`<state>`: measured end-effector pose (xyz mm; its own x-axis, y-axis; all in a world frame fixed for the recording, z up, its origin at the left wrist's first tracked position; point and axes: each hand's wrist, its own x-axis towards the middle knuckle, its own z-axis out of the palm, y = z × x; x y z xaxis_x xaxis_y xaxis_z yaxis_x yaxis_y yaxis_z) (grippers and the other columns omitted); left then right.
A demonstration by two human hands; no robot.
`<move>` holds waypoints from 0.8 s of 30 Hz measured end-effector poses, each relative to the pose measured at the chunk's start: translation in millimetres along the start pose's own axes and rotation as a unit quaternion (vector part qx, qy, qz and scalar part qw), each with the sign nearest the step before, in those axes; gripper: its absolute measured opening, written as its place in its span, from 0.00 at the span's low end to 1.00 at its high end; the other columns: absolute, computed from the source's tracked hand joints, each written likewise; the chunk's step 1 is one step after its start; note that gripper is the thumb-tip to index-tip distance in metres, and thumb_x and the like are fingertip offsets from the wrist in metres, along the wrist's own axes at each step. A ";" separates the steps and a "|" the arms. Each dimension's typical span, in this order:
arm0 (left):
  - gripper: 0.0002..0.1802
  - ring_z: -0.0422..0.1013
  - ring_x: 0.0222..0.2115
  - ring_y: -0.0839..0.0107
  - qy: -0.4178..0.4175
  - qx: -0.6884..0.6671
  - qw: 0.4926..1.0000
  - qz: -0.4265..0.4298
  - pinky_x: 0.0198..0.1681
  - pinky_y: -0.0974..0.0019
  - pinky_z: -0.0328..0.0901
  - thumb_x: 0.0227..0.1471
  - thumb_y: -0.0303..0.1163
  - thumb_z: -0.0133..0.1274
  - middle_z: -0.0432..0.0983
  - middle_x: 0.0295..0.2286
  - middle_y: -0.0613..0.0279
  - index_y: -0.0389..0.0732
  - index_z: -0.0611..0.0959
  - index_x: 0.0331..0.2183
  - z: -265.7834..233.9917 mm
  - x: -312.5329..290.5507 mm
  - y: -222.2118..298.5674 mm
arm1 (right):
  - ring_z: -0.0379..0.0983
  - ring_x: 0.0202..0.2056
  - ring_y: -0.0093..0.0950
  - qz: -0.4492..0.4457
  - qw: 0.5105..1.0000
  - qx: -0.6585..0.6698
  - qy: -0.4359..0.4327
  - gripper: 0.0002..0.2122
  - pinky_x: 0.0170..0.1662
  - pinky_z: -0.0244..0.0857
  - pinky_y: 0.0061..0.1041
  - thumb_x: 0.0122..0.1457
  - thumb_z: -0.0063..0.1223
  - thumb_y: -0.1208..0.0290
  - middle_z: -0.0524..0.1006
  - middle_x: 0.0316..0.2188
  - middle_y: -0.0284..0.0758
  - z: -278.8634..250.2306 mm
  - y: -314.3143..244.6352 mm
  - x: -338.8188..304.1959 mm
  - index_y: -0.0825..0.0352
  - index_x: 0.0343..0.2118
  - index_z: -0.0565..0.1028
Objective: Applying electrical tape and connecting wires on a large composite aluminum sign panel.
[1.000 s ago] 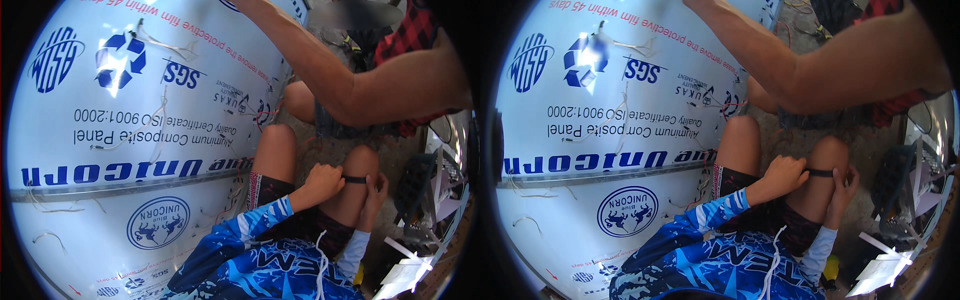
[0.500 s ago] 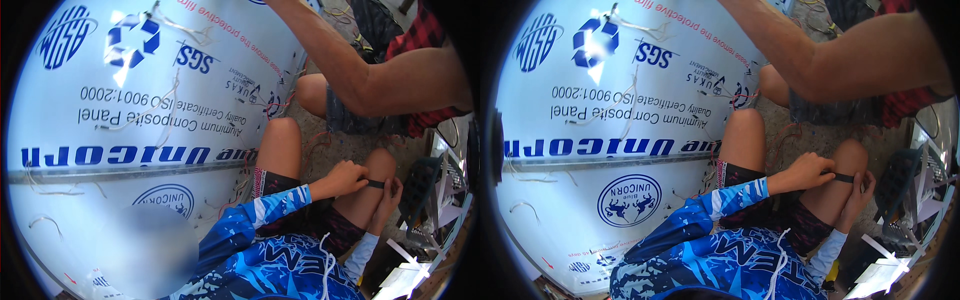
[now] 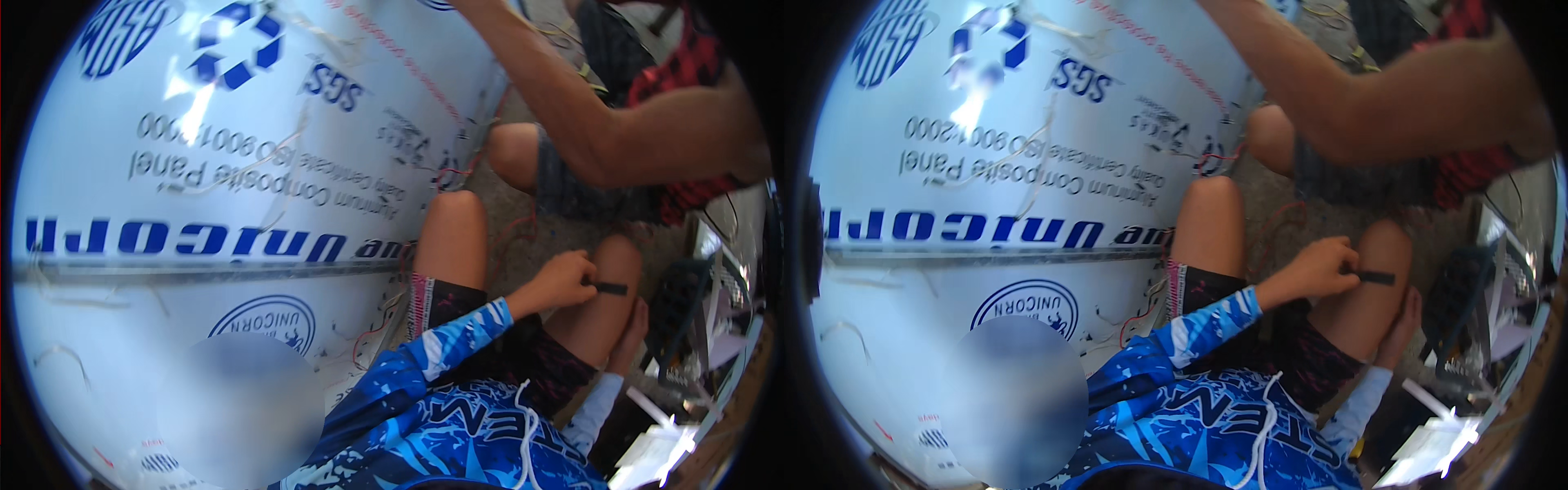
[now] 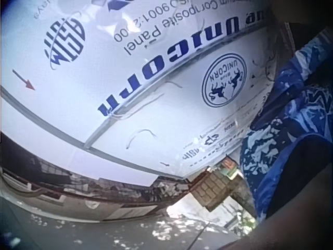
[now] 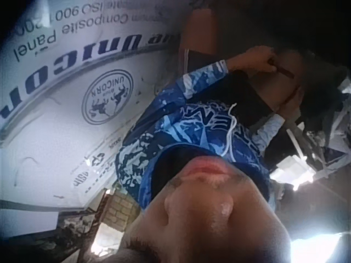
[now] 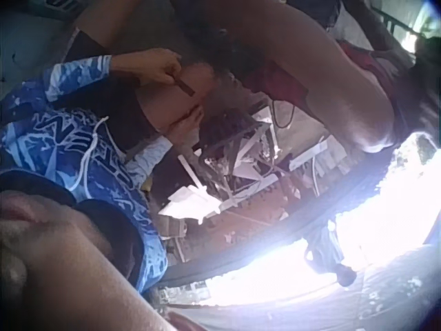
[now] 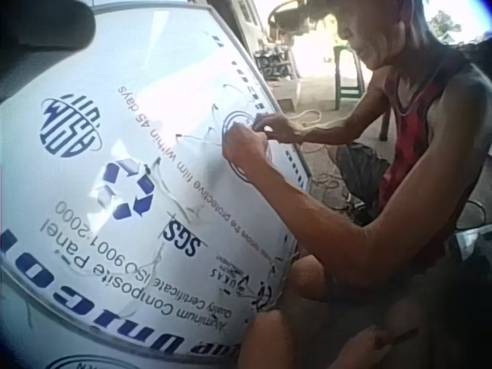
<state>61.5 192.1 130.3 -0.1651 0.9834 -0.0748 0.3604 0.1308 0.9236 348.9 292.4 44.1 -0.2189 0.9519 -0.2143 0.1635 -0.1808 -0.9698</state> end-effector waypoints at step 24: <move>0.17 0.62 0.29 0.81 -0.147 -0.242 0.953 -0.110 0.30 0.76 0.57 0.50 0.29 0.57 0.71 0.35 0.61 0.35 0.69 0.17 -36.3 -6.7 -13.4 | 0.71 0.42 0.28 0.435 0.885 -0.136 0.097 0.16 0.46 0.65 0.26 0.59 0.48 0.63 0.74 0.39 0.39 -17.9 222.0 -142.2 0.68 0.45 0.72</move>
<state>24.5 179.2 132.0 0.1026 0.9411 -0.3223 -0.1307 0.3339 0.9335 433.5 121.3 -138.7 0.2685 0.5103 -0.8170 0.4208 -0.8250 -0.3771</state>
